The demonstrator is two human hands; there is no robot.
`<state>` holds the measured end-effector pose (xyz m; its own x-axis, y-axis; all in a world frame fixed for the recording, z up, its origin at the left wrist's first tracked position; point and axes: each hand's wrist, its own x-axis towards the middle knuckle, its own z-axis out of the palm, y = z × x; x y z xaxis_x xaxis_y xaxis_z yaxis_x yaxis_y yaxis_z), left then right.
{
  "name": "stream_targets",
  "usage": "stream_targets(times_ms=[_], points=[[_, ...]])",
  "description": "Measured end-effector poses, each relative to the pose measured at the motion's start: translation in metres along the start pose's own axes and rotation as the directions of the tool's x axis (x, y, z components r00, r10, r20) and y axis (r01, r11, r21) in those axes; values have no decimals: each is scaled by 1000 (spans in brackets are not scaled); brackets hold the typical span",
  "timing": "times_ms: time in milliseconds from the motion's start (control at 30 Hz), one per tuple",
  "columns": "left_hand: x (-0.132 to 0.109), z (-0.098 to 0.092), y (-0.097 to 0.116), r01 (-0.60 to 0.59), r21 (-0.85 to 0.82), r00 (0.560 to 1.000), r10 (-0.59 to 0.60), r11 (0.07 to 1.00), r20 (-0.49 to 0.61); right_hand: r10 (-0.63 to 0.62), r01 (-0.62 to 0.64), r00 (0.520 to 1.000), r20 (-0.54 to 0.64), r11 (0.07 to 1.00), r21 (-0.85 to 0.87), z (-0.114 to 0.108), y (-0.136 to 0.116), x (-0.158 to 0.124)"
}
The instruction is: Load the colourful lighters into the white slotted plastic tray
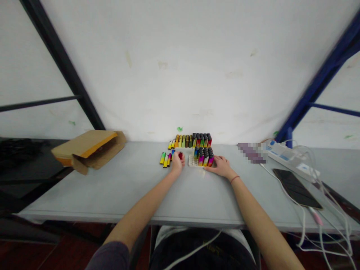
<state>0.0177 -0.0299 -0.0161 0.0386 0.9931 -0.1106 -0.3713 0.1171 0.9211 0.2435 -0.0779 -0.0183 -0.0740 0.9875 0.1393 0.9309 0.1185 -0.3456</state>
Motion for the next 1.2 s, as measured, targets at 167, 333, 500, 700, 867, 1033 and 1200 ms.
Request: stream_targets(times_ms=[167, 333, 500, 700, 867, 1033, 1200], points=[[-1, 0, 0, -38, -34, 999, 38, 999, 0, 16, -16, 1000, 3, 1000, -10, -1, -1, -1], [-1, 0, 1, -1, -21, 1000, 2, 1000, 16, 1, -1, 1000, 5, 1000, -2, -2, -2, -1], [0, -1, 2, -34, -35, 998, 33, 999, -52, -3, 3, 1000, 3, 1000, -7, -1, -1, 0], [-3, 1, 2, -88, -13, 996, 88, 996, 2, -4, 4, 1000, 4, 1000, -7, 0, -1, 0], [-2, 8, 17, -356, 270, 932, 319, 895, 169, -12, 12, 1000, -1, 1000, -2, 0, 0, 0], [8, 15, 30, -632, 481, 771, 556, 608, 309, 0, 0, 1000, 5, 1000, -5, -1, -1, 0], [12, 13, 10, -622, 453, 783, 515, 638, 349, -4, 4, 1000, -3, 1000, -16, -1, -2, -1]])
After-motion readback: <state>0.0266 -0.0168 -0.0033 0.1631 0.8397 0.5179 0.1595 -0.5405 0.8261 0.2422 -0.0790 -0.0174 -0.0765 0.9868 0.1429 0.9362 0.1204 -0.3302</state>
